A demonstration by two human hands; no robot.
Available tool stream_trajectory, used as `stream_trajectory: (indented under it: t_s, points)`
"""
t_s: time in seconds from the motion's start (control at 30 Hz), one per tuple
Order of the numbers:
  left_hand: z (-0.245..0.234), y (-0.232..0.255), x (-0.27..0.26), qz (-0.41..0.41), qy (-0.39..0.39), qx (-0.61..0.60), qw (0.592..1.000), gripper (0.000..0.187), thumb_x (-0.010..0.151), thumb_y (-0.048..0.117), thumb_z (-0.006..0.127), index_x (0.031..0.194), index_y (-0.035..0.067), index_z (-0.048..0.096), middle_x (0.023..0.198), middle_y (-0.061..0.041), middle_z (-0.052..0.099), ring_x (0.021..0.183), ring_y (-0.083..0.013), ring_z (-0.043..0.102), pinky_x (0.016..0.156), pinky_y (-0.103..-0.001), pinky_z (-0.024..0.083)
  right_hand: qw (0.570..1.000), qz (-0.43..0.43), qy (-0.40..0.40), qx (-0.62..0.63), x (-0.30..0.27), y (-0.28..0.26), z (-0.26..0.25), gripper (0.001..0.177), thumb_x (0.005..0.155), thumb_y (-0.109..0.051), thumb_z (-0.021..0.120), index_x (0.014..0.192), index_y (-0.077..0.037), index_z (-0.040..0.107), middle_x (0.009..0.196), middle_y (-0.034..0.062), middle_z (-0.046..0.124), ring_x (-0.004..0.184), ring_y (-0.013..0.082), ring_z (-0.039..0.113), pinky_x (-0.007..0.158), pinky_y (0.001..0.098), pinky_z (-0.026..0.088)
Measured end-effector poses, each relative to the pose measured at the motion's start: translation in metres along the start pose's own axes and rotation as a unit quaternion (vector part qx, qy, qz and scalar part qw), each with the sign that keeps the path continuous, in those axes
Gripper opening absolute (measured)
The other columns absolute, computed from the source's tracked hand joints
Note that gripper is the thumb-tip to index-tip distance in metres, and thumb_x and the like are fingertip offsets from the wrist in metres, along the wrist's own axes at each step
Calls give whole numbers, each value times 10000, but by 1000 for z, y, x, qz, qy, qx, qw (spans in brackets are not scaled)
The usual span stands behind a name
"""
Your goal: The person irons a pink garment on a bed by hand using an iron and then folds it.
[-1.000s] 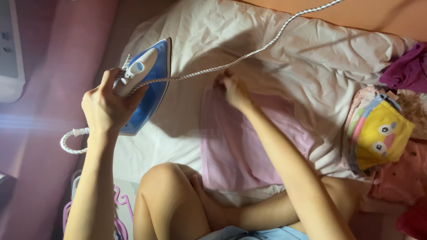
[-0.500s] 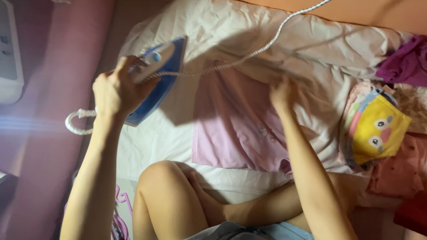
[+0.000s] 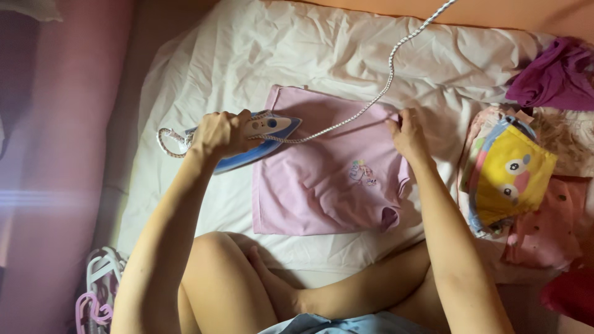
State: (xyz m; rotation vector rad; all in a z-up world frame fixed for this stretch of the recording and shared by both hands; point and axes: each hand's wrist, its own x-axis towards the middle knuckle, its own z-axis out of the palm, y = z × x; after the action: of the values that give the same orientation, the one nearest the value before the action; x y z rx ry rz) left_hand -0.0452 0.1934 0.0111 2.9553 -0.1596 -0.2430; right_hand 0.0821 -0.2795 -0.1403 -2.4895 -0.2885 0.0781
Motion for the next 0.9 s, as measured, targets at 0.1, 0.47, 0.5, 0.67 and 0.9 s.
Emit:
stream_trajectory:
  t_s: [0.1, 0.47, 0.5, 0.67, 0.9]
  points:
    - [4, 8, 12, -30, -42, 16, 999, 658, 745, 633, 799, 1164, 135, 704, 786, -156, 755, 620, -289, 724, 562, -419, 592, 997, 64, -29, -31, -12, -7, -13, 455, 1037, -446, 657, 1061, 4, 595, 929, 271, 705, 838, 431, 687, 722, 501, 520]
    - [32, 45, 29, -34, -49, 45, 997, 631, 829, 657, 726, 1216, 160, 683, 856, -134, 763, 722, -281, 739, 653, -406, 597, 915, 286, -39, 282, -123, 41, -36, 602, 871, -409, 774, 1294, -12, 613, 1245, 139, 672, 1169, 267, 605, 1003, 383, 441]
    - [29, 52, 28, 9, -66, 69, 995, 672, 819, 668, 715, 1272, 177, 646, 839, -140, 758, 703, -283, 741, 625, -420, 599, 970, 156, -23, 184, -133, 47, -42, 500, 931, -326, 701, 1308, -5, 637, 1242, 165, 665, 1168, 284, 604, 1019, 386, 457]
    - [18, 72, 33, 128, -90, 91, 983, 772, 818, 627, 704, 1499, 314, 517, 831, -141, 748, 689, -299, 742, 636, -442, 603, 907, 279, -5, 316, -124, 56, -67, 357, 1037, -304, 743, 1166, 24, 687, 973, 53, 582, 852, 193, 496, 748, 359, 414]
    - [24, 116, 57, 151, -96, 75, 981, 763, 757, 644, 750, 1375, 231, 575, 873, -122, 747, 727, -281, 736, 628, -436, 608, 982, 109, 73, 139, -120, 52, -74, 319, 979, -290, 715, 1075, 15, 710, 916, 138, 709, 832, 208, 641, 764, 337, 515]
